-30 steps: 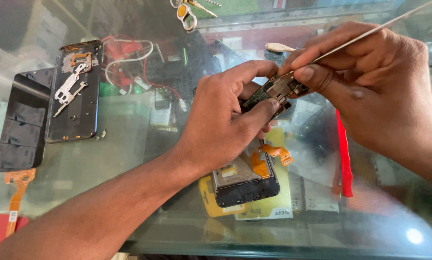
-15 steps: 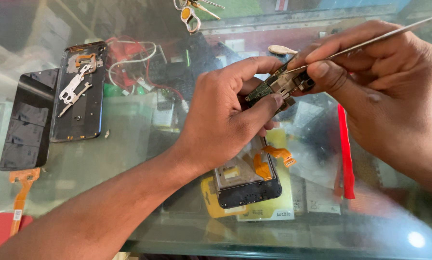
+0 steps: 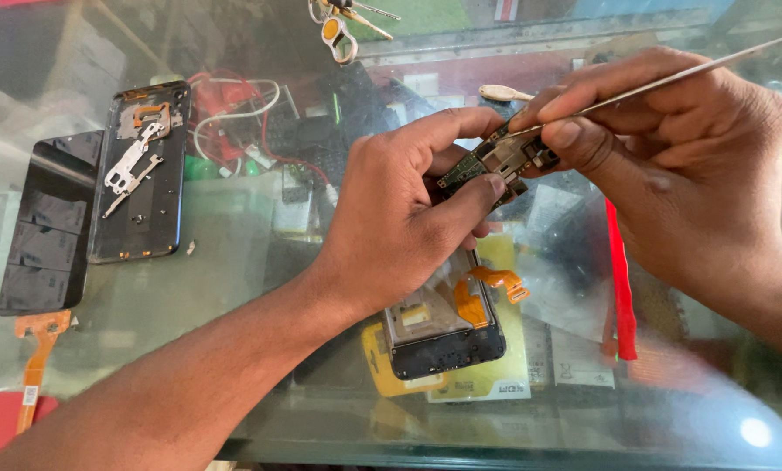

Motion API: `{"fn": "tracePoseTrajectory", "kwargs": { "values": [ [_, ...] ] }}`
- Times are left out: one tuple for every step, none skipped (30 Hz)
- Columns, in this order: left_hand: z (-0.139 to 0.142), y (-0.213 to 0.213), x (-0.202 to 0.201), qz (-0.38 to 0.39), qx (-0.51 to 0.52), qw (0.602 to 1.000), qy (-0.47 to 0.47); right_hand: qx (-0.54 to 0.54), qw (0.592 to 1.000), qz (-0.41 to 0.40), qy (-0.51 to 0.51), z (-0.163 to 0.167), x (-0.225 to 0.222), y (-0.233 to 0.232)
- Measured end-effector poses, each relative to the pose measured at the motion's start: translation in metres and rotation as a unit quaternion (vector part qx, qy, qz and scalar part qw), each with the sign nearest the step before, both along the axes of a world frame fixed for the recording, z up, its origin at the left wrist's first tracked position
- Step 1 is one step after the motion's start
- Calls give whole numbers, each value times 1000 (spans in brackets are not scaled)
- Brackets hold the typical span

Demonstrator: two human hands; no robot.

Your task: The person holds a smartphone motherboard and uses tweezers to adjust small components and connectors. The hands rotate the board to access different sides while carefully manipulating parts with the tool.

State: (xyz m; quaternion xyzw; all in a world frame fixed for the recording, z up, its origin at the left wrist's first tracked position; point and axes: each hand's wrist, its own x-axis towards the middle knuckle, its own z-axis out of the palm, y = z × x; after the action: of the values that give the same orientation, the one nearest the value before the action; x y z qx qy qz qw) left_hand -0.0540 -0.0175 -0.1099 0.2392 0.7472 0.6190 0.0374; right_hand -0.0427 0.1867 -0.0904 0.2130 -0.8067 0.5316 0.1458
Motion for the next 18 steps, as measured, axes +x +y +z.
{"fn": "tracePoseTrajectory", "kwargs": {
  "values": [
    [0,-1,0,1,1,1000,-2,-3,1000,-2,-5,-1,0,0],
    [0,-1,0,1,3,1000,-4,-5,1000,-4,-9,-2,0,0],
    [0,-1,0,1,1,1000,-1,-5,1000,-1,-7,-2,0,0],
    [0,-1,-1,1,0,1000,1,-6,1000,2,-5,-3,0,1],
    [0,-1,0,1,-2,1000,1,-7,1000,4,-5,-4,0,1],
    [0,-1,0,-1,-2,1000,0,-5,1000,13,1,-5,1,1],
    [0,-1,0,-2,-1,1000,1,-3,1000,23,10,-6,1,1],
    [0,-2,0,-3,-1,1000,1,-1,999,32,17,-7,1,1],
    [0,-2,0,-2,-1,1000,0,-8,999,31,14,-7,1,0],
    [0,-1,0,-1,-1,1000,0,-14,999,29,11,-7,1,0],
    [0,-1,0,0,0,1000,0,-20,999,26,9,-7,1,0],
    [0,-1,0,1,-1,1000,0,-18,1000,17,3,-7,1,0],
    [0,0,1,2,-2,1000,-1,-17,1000,7,-5,-7,1,0],
    [0,0,1,4,-4,1000,-1,-15,1000,-1,-12,-6,1,-1],
    [0,0,1,6,-9,1000,1,-13,1000,3,-9,-6,1,-1],
    [0,0,1,8,-14,1000,4,-12,1000,8,-6,-5,1,-1],
    [0,0,1,9,-19,1000,7,-10,1000,12,-3,-5,1,-1],
    [0,0,1,4,-21,1000,10,-13,1000,17,-3,-5,1,-1]
  ]
}}
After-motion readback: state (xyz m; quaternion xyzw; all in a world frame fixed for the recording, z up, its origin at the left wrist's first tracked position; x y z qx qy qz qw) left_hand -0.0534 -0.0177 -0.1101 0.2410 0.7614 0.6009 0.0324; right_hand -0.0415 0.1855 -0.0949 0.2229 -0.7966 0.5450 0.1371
